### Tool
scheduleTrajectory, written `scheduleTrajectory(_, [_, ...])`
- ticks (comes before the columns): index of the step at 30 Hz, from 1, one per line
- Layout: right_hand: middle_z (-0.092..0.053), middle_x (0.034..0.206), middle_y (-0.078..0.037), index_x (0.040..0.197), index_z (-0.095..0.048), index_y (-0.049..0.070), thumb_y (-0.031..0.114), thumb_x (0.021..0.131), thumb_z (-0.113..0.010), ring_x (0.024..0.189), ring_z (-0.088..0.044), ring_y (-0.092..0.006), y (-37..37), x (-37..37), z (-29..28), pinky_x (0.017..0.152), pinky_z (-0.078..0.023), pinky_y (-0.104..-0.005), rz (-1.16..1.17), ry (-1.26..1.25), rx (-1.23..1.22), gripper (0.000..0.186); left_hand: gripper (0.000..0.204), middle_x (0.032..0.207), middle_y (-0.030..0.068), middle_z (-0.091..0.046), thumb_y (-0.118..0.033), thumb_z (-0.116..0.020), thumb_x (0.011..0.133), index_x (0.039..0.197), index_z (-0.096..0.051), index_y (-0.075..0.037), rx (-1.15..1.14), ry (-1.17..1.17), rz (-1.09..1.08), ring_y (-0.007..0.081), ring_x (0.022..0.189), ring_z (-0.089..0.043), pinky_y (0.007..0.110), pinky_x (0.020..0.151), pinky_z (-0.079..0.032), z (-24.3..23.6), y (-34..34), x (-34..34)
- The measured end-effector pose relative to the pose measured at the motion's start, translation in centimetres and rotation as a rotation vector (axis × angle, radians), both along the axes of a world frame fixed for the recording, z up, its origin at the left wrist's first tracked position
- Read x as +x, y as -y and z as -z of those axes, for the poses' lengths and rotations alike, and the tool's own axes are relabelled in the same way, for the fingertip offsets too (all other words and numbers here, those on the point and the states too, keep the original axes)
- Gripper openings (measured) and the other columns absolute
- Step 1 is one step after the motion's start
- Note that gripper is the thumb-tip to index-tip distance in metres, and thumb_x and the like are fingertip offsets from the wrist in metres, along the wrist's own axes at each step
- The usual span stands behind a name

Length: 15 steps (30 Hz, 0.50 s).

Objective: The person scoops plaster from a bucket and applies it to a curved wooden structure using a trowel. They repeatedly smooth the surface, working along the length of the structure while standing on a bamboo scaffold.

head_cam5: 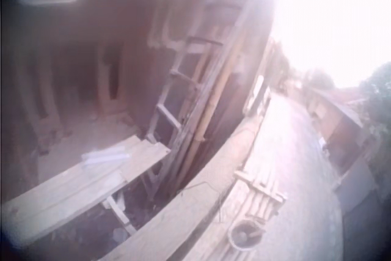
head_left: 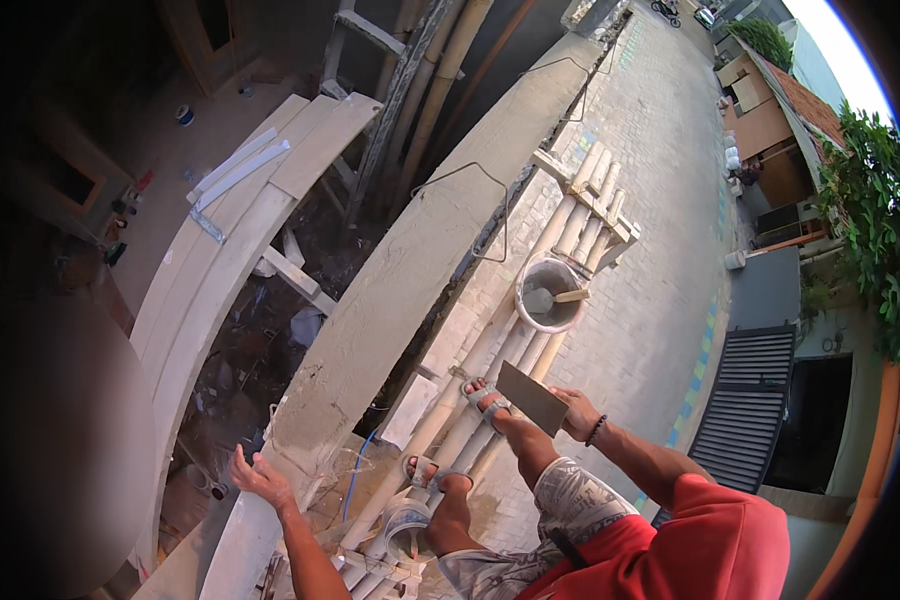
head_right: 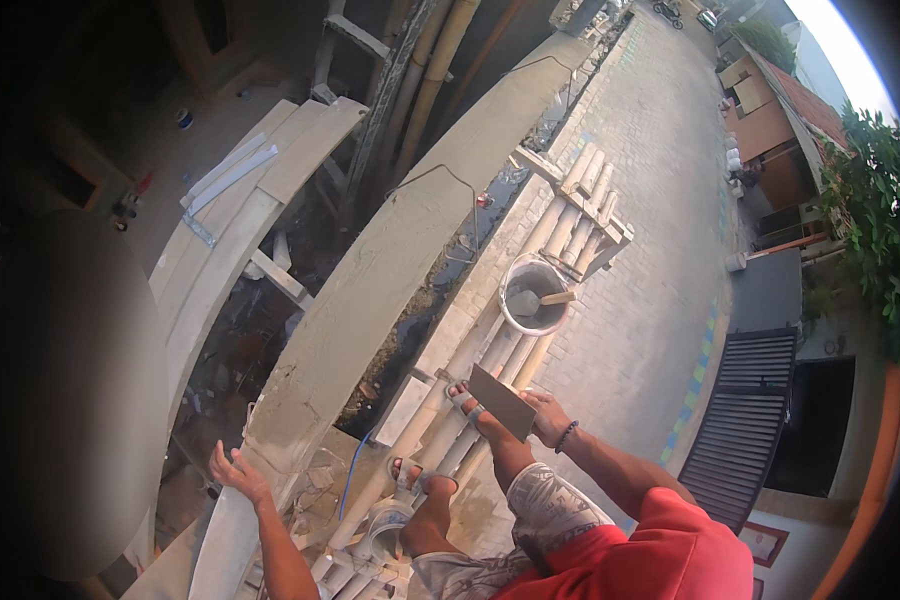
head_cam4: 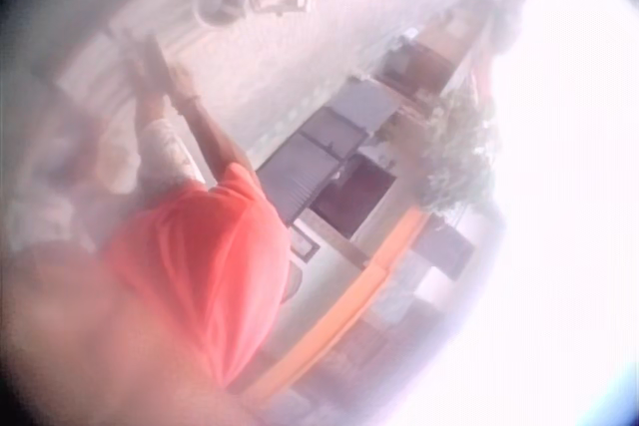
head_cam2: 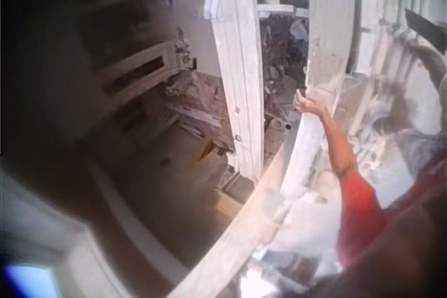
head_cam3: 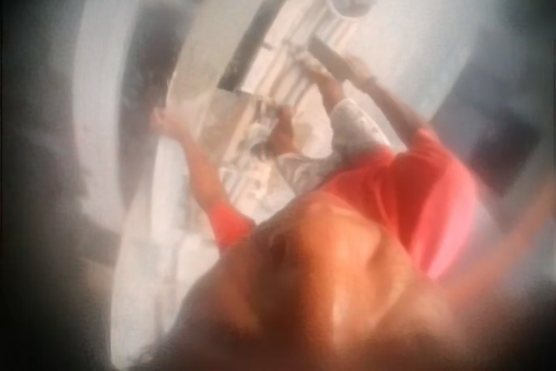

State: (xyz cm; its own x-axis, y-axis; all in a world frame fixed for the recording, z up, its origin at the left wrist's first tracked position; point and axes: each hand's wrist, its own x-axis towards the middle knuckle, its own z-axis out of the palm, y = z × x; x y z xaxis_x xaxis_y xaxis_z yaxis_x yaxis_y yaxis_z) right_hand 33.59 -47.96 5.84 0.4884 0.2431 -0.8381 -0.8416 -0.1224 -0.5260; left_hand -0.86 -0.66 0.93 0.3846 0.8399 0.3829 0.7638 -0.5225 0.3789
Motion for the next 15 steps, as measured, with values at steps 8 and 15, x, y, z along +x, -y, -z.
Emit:
scheduleTrajectory(8, [-0.067, 0.094, -0.009, 0.116, -0.061, 0.007, 0.03, 0.1, -0.045, 0.072, -0.066, -0.0164, -1.1, 4.2, 2.0, 0.051, -0.05, -0.0258, 0.313, -0.146, 0.253, 0.032, 0.042, 0.105, 0.0173, -0.059, -0.027, -0.046, 0.102, 0.127, -0.05, 0.006, -0.503, 0.318, -0.23, 0.0277, 0.098, -0.056, 0.039, 0.09, -0.045, -6.5, 22.2, -0.6])
scheduleTrajectory(15, [-0.064, 0.082, -0.011, 0.121, -0.058, 0.004, 0.044, 0.099, -0.042, 0.051, -0.057, -0.0146, -2.9, 6.1, 8.8, 0.034, -0.032, -0.0218, 0.138, -0.496, 0.723, 0.048, 0.038, 0.106, 0.0109, -0.062, -0.022, -0.052, 0.099, 0.128, -0.051, 0.002, -1.474, 0.562, 0.204, 0.0178, 0.101, -0.056, 0.031, 0.094, -0.042, 2.5, 27.5, 16.3])
